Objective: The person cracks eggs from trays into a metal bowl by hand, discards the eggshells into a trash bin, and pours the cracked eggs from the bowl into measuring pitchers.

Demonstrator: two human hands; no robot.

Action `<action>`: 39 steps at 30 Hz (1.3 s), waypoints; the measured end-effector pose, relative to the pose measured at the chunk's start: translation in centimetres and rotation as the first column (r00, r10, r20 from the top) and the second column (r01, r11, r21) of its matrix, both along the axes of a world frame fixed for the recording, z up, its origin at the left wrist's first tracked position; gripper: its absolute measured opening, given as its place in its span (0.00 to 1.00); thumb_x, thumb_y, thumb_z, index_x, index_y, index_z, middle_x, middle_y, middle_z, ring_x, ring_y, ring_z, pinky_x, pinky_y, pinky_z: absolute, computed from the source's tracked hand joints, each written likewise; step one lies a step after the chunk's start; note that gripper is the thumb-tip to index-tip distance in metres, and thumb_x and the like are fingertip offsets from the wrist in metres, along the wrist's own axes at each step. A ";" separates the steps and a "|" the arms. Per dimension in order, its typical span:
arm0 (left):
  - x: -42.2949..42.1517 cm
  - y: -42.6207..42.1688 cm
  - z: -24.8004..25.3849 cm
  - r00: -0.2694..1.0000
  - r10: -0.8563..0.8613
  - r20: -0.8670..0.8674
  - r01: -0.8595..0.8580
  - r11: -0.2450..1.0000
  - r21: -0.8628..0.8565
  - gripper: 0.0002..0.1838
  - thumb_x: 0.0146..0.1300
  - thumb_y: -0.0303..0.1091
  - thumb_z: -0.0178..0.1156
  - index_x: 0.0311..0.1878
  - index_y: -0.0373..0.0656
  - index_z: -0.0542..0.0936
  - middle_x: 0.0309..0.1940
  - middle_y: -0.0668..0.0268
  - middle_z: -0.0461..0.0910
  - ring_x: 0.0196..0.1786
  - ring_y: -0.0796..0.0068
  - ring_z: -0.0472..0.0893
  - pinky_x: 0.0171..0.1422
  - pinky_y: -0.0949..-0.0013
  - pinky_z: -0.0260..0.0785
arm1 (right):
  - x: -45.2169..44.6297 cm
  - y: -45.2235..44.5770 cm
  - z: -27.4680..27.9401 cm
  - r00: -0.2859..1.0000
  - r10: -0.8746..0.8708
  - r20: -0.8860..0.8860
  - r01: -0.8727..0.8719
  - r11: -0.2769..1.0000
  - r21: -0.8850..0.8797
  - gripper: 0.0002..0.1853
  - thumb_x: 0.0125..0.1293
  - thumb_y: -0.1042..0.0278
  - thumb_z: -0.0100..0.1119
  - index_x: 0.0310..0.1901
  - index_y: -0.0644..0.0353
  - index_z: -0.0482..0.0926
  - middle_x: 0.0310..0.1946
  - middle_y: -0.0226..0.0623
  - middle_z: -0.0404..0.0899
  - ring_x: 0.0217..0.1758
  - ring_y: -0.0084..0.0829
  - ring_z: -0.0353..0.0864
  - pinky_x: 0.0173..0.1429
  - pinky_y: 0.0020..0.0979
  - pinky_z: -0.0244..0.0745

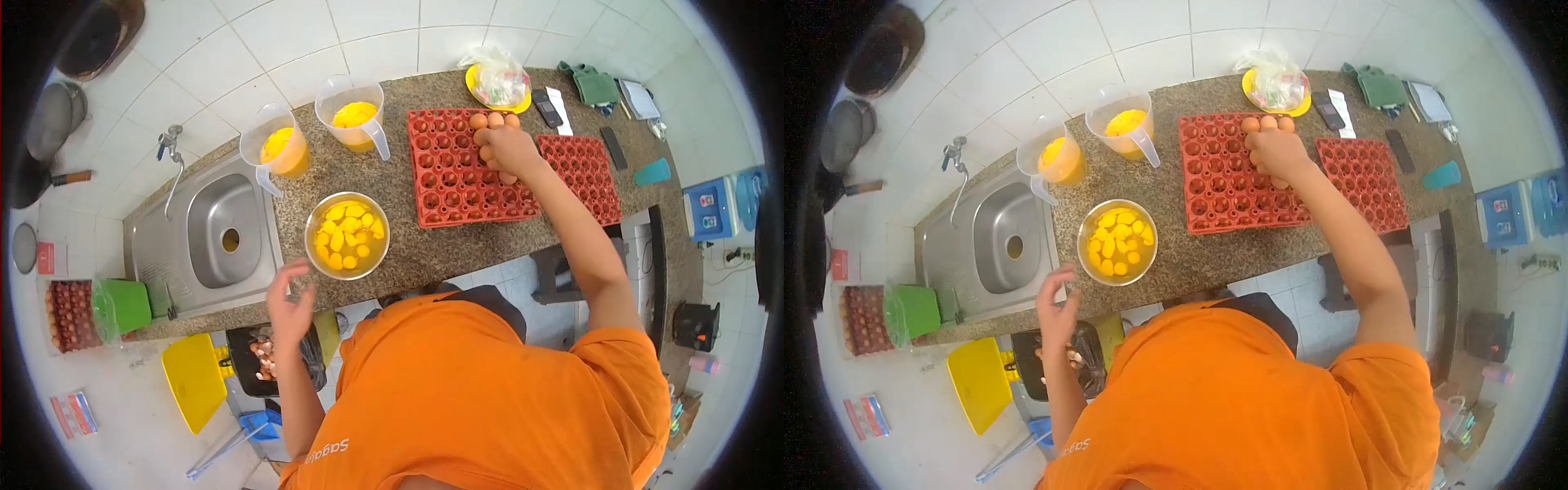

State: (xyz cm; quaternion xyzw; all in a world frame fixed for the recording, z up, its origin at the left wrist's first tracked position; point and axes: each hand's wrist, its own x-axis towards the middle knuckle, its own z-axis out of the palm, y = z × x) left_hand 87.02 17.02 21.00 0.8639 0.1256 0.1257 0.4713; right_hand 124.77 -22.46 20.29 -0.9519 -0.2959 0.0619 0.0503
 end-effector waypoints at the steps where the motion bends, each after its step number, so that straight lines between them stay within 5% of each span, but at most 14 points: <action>1: 0.7 -1.5 -0.2 0.997 -0.028 -0.066 0.017 0.986 -0.163 0.17 0.64 0.23 0.64 0.56 0.40 0.82 0.67 0.55 0.81 0.69 0.58 0.80 0.72 0.58 0.72 | -0.6 0.4 1.6 0.993 0.111 -0.032 -0.107 0.989 0.101 0.23 0.52 0.67 0.79 0.52 0.54 0.85 0.42 0.38 0.87 0.46 0.43 0.89 0.50 0.44 0.84; 3: 2.7 -4.8 -0.8 0.990 -0.088 -0.108 0.017 0.846 -0.532 0.22 0.72 0.27 0.63 0.68 0.42 0.76 0.67 0.56 0.80 0.67 0.60 0.82 0.68 0.60 0.76 | -3.5 2.2 4.0 0.938 0.337 -0.078 -0.299 0.903 0.310 0.18 0.54 0.64 0.77 0.47 0.55 0.87 0.43 0.37 0.86 0.46 0.43 0.89 0.50 0.44 0.83; 6: 7.2 -9.2 -0.6 0.963 -0.221 -0.154 -0.065 0.364 -0.929 0.30 0.78 0.32 0.62 0.79 0.44 0.66 0.67 0.57 0.78 0.65 0.62 0.83 0.66 0.60 0.79 | -9.8 8.7 3.9 0.702 0.696 -0.151 -0.490 0.625 0.607 0.20 0.54 0.62 0.78 0.48 0.56 0.87 0.48 0.41 0.87 0.51 0.46 0.88 0.53 0.46 0.81; 9: 9.0 -8.5 -4.7 0.927 -0.364 -0.091 0.019 0.288 -0.958 0.27 0.80 0.34 0.60 0.77 0.42 0.67 0.65 0.57 0.78 0.63 0.64 0.83 0.65 0.61 0.80 | -13.6 12.7 0.7 0.694 0.713 -0.100 -0.446 0.535 0.717 0.23 0.54 0.65 0.78 0.52 0.59 0.83 0.47 0.41 0.84 0.50 0.45 0.85 0.54 0.42 0.80; 13: 7.6 -6.1 -5.5 0.989 -0.133 -0.061 -0.043 0.131 -0.990 0.21 0.83 0.38 0.56 0.72 0.38 0.71 0.58 0.58 0.79 0.57 0.67 0.81 0.60 0.64 0.80 | -17.0 15.7 -0.3 0.883 0.415 -0.221 -0.032 0.523 0.852 0.23 0.58 0.67 0.76 0.51 0.61 0.74 0.45 0.42 0.76 0.47 0.44 0.80 0.55 0.37 0.76; 14: 7.4 -6.1 -5.6 0.993 -0.019 -0.114 -0.109 0.167 -0.980 0.22 0.85 0.43 0.53 0.69 0.37 0.72 0.57 0.58 0.79 0.55 0.67 0.81 0.60 0.64 0.78 | -17.6 16.3 -0.2 0.878 0.446 -0.173 -0.019 0.395 0.919 0.18 0.63 0.71 0.69 0.48 0.59 0.69 0.46 0.43 0.72 0.49 0.44 0.75 0.57 0.36 0.72; 17: 7.7 -5.5 -4.8 0.996 0.072 -0.043 -0.045 0.025 -0.999 0.26 0.86 0.52 0.47 0.70 0.39 0.72 0.61 0.57 0.78 0.60 0.65 0.80 0.66 0.61 0.76 | -19.9 19.0 0.3 0.955 0.274 0.116 -0.191 0.262 0.946 0.17 0.62 0.75 0.65 0.51 0.63 0.71 0.46 0.48 0.71 0.51 0.53 0.75 0.57 0.44 0.73; 18: 7.9 -6.0 -4.5 0.997 0.075 -0.033 -0.036 0.035 -0.999 0.31 0.86 0.59 0.41 0.71 0.40 0.71 0.66 0.58 0.77 0.66 0.65 0.79 0.70 0.57 0.74 | -19.8 19.8 0.1 0.875 0.353 0.332 -0.444 0.310 0.841 0.16 0.63 0.80 0.60 0.51 0.62 0.71 0.45 0.48 0.72 0.52 0.55 0.75 0.57 0.46 0.74; 21: 8.1 -7.3 -3.4 0.995 0.071 -0.071 -0.075 0.061 -0.995 0.33 0.85 0.62 0.39 0.73 0.42 0.69 0.71 0.59 0.75 0.71 0.67 0.76 0.73 0.55 0.71 | -19.8 21.7 -4.6 0.834 0.490 0.253 -0.493 0.458 0.740 0.16 0.62 0.79 0.61 0.51 0.62 0.73 0.46 0.49 0.73 0.51 0.53 0.76 0.56 0.46 0.75; 24: 7.2 -5.3 -6.3 0.999 0.012 -0.049 -0.049 -0.018 -0.999 0.29 0.85 0.51 0.48 0.78 0.41 0.63 0.71 0.57 0.75 0.65 0.66 0.80 0.68 0.61 0.75 | -19.6 22.5 -5.9 0.929 0.346 -0.136 0.003 0.359 0.933 0.11 0.68 0.74 0.62 0.50 0.61 0.74 0.44 0.43 0.73 0.49 0.42 0.77 0.57 0.41 0.75; 27: 6.9 -4.5 -7.5 0.971 -0.019 -0.237 -0.171 0.638 -0.751 0.32 0.80 0.33 0.56 0.81 0.42 0.56 0.69 0.55 0.76 0.58 0.67 0.84 0.61 0.68 0.77 | -17.6 21.5 -4.9 0.496 0.513 -0.701 0.480 0.510 0.714 0.18 0.66 0.69 0.69 0.55 0.61 0.77 0.42 0.40 0.75 0.43 0.40 0.80 0.56 0.39 0.77; 28: 7.3 -4.0 -7.2 0.969 -0.048 -0.243 -0.158 0.633 -0.758 0.40 0.72 0.20 0.58 0.83 0.42 0.51 0.66 0.54 0.77 0.51 0.71 0.85 0.56 0.73 0.78 | -17.0 21.0 -5.0 0.743 0.517 -0.426 0.065 0.577 0.814 0.20 0.65 0.67 0.73 0.58 0.57 0.80 0.41 0.39 0.81 0.39 0.38 0.83 0.55 0.38 0.80; 31: 7.4 -3.2 -6.3 0.952 -0.235 -0.198 0.084 0.819 -0.568 0.40 0.74 0.22 0.56 0.84 0.43 0.48 0.68 0.56 0.75 0.60 0.70 0.82 0.65 0.67 0.74 | -15.6 20.3 -5.1 0.549 0.774 -0.314 -0.256 0.514 0.819 0.19 0.64 0.68 0.72 0.57 0.57 0.84 0.43 0.42 0.87 0.41 0.40 0.88 0.54 0.39 0.81; 39: 9.7 -1.1 -8.3 0.913 -0.393 -0.106 0.355 0.896 -0.266 0.42 0.67 0.18 0.58 0.82 0.42 0.53 0.70 0.52 0.73 0.73 0.59 0.75 0.78 0.59 0.67 | -15.4 20.6 -7.2 0.724 0.681 -0.108 -0.389 0.533 0.751 0.16 0.60 0.72 0.67 0.50 0.52 0.87 0.45 0.45 0.88 0.49 0.51 0.88 0.54 0.48 0.82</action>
